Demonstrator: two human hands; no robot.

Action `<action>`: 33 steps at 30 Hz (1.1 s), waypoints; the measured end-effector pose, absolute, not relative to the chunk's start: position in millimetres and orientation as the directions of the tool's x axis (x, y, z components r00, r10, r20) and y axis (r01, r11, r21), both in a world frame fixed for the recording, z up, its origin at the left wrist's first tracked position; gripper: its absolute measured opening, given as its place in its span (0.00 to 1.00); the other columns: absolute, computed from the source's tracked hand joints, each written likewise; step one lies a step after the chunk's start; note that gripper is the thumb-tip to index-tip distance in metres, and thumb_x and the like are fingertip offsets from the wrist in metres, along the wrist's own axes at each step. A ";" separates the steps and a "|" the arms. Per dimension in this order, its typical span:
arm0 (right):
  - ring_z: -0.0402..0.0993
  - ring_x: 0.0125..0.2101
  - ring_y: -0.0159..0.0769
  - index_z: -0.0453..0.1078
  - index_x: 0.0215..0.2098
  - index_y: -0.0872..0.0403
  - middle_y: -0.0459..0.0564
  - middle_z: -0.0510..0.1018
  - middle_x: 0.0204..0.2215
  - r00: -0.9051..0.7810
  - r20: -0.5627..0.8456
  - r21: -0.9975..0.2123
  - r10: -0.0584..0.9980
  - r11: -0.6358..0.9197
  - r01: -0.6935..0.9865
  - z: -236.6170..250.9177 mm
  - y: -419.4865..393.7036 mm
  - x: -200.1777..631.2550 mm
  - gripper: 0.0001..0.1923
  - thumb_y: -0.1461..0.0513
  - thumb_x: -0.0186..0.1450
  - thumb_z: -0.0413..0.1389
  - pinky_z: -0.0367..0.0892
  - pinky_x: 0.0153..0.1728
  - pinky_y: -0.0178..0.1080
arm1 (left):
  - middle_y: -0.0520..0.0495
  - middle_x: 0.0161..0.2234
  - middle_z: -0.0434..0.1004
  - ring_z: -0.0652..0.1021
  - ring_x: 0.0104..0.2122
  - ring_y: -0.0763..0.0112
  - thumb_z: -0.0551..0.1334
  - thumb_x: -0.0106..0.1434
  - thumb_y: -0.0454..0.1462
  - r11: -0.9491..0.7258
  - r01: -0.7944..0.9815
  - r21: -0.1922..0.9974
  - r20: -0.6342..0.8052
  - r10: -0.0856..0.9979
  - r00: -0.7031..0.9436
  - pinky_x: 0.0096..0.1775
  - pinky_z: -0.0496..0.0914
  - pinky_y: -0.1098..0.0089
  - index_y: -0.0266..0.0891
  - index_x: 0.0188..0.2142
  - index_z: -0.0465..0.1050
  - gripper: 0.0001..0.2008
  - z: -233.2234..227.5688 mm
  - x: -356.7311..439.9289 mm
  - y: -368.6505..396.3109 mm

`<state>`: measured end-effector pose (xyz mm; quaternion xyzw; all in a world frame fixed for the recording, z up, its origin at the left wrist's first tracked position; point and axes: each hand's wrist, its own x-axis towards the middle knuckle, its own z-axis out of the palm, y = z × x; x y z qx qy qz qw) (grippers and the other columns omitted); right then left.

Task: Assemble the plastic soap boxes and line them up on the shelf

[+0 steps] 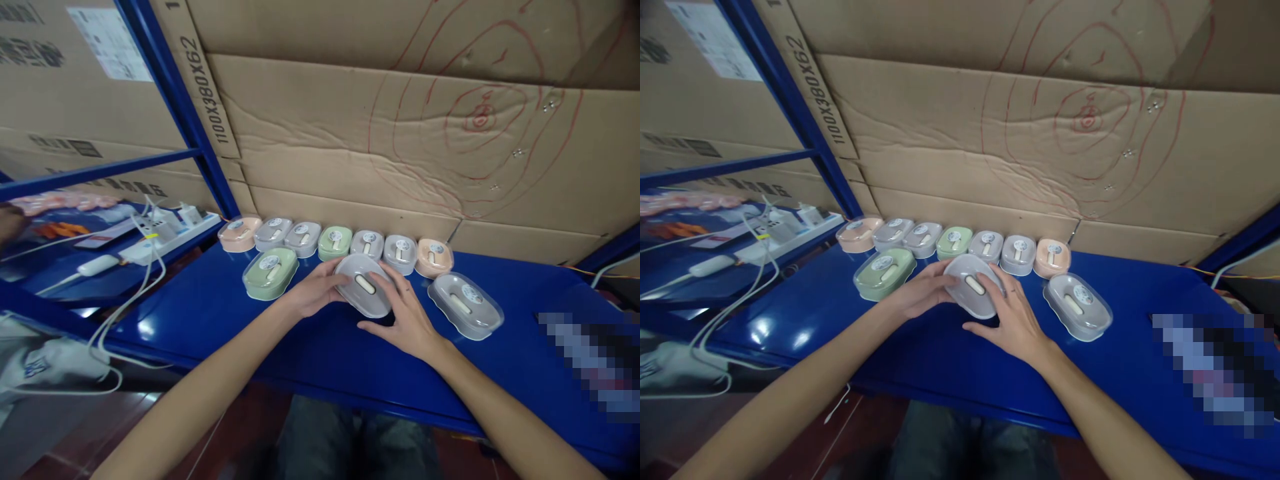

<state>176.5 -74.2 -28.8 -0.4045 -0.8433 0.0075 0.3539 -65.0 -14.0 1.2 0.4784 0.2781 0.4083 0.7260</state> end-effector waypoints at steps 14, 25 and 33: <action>0.69 0.68 0.62 0.68 0.68 0.49 0.63 0.71 0.66 -0.420 0.446 -0.265 0.791 0.564 0.782 -27.3 -61.6 199.6 0.29 0.48 0.73 0.62 0.69 0.68 0.65 | 0.39 0.46 0.88 0.87 0.46 0.51 0.71 0.58 0.28 0.099 -0.493 0.865 -0.060 0.994 0.095 0.46 0.85 0.55 0.37 0.54 0.78 0.23 1.4 -85.0 15.7; 0.78 0.51 0.55 0.68 0.52 0.49 0.56 0.79 0.51 -0.394 0.459 -0.400 0.796 0.581 0.709 -10.7 -66.6 206.0 0.19 0.58 0.65 0.63 0.75 0.54 0.57 | 0.39 0.49 0.88 0.85 0.50 0.50 0.71 0.66 0.43 0.150 -0.548 0.823 -0.064 0.983 0.173 0.49 0.83 0.55 0.38 0.53 0.79 0.19 5.0 -91.6 17.3; 0.74 0.61 0.59 0.66 0.67 0.47 0.60 0.75 0.59 -0.143 0.737 -0.383 0.660 0.583 0.716 -4.1 -66.9 205.0 0.29 0.54 0.70 0.62 0.72 0.61 0.63 | 0.41 0.46 0.87 0.84 0.47 0.52 0.65 0.70 0.49 0.217 -0.591 0.777 -0.074 0.964 0.255 0.45 0.80 0.57 0.39 0.52 0.79 0.19 3.8 -90.0 15.4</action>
